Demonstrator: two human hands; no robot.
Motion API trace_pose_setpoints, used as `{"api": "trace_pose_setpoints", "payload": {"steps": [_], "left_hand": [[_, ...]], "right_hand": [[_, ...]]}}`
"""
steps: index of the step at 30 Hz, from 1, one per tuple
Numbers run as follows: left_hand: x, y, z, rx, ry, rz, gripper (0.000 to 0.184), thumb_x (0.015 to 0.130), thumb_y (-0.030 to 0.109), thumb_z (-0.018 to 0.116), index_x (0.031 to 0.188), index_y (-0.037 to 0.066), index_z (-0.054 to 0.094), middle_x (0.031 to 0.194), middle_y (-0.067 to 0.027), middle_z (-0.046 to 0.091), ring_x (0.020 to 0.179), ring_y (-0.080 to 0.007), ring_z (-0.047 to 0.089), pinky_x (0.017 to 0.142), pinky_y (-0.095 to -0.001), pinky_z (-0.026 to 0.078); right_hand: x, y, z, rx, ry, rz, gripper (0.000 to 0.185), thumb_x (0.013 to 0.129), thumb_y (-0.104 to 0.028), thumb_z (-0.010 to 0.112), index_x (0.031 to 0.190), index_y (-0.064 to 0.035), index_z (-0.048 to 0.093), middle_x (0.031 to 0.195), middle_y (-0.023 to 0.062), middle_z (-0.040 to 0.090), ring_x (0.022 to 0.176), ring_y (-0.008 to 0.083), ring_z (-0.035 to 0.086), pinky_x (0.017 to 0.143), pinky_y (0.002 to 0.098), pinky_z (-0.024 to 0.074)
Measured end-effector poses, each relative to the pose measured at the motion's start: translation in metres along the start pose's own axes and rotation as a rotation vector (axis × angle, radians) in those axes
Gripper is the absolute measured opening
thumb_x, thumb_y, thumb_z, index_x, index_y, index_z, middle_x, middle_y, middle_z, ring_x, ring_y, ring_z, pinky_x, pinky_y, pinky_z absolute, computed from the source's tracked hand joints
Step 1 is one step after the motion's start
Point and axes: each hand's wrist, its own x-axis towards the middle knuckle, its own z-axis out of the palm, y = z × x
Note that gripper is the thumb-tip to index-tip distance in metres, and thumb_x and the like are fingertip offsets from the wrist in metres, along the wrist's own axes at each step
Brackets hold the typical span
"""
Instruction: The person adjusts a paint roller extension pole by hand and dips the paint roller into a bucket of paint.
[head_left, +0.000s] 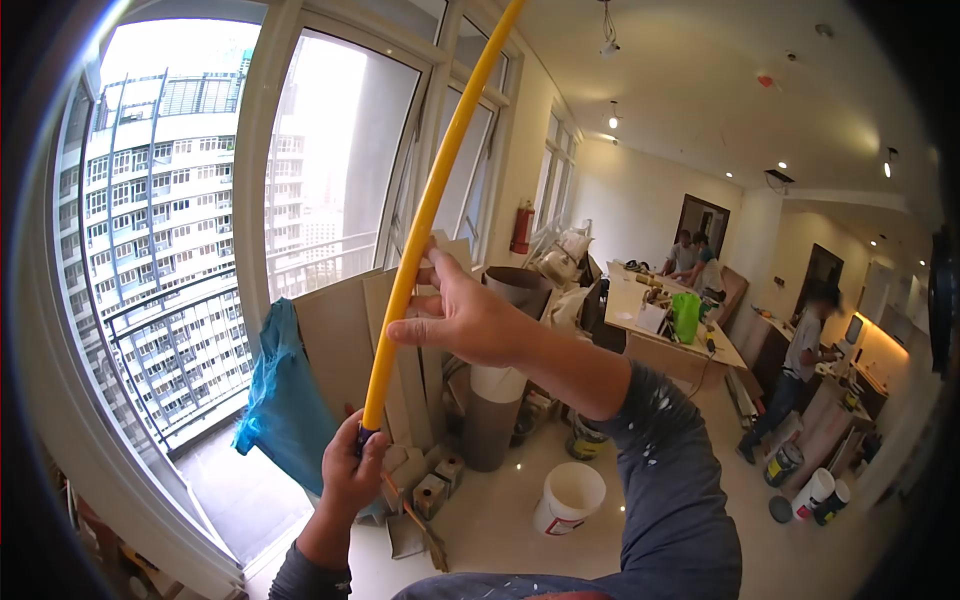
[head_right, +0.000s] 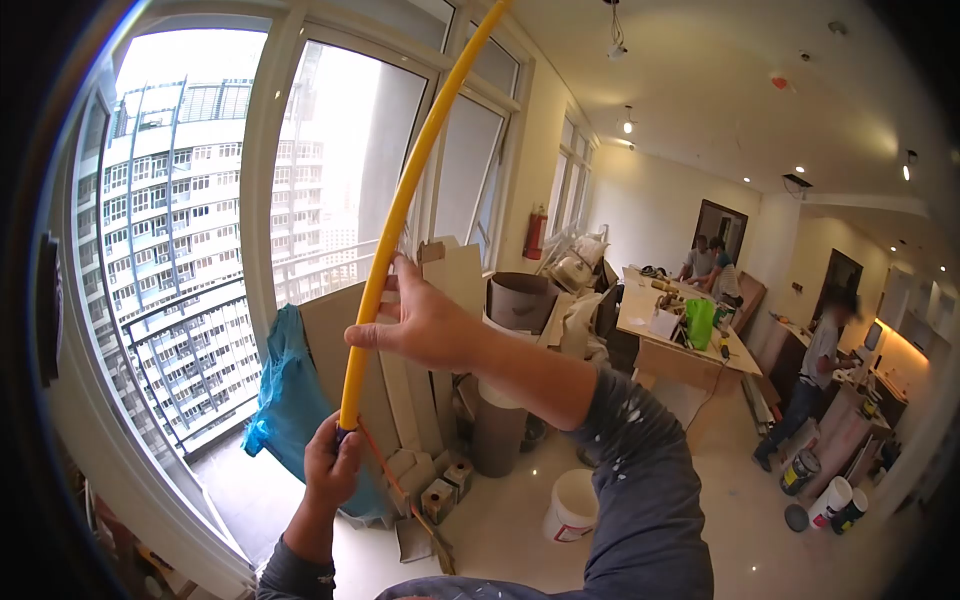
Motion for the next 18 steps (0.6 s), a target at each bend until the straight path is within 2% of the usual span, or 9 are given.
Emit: {"api": "trace_pose_setpoints", "payload": {"steps": [4,7,13,18], "left_hand": [[-0.023,0.019,-0.015,-0.019,-0.028,-0.014,0.037,0.095,0.016,0.062,0.127,-0.003,0.055,0.078,0.0004,0.055,0.070,-0.0072,0.052,0.067,-0.0229,0.045],[-0.028,0.034,-0.014,-0.024,-0.041,-0.003,0.037,0.096,0.017,0.062,0.127,-0.003,0.055,0.078,0.0006,0.055,0.070,-0.0066,0.051,0.067,-0.0225,0.044],[0.002,0.060,0.007,0.011,-0.059,0.025,0.039,0.096,0.019,0.062,0.127,-0.004,0.055,0.075,0.0018,0.054,0.068,-0.0056,0.050,0.064,-0.0225,0.043],[0.045,0.062,0.034,0.061,-0.066,0.036,0.037,0.096,0.022,0.063,0.124,-0.002,0.057,0.074,0.0016,0.054,0.066,-0.0062,0.051,0.063,-0.0240,0.044]], "right_hand": [[-0.015,-0.013,0.020,0.019,-0.020,-0.017,0.106,0.085,-0.024,0.080,0.152,0.0041,0.002,0.143,0.0201,0.032,0.134,0.0310,0.044,0.107,0.0387,0.0445],[-0.019,-0.022,0.022,0.029,0.014,-0.030,0.103,0.086,-0.021,0.078,0.152,0.0037,0.003,0.140,0.0197,0.036,0.129,0.0290,0.050,0.103,0.0364,0.0483],[-0.009,-0.037,-0.007,0.055,0.117,-0.028,0.085,0.088,-0.018,0.076,0.148,0.0058,0.020,0.128,0.0173,0.049,0.111,0.0232,0.061,0.091,0.0335,0.0559],[0.008,-0.027,-0.046,0.004,0.244,0.003,0.072,0.089,-0.022,0.075,0.141,0.0052,0.033,0.123,0.0156,0.052,0.107,0.0219,0.062,0.087,0.0321,0.0569]]}}
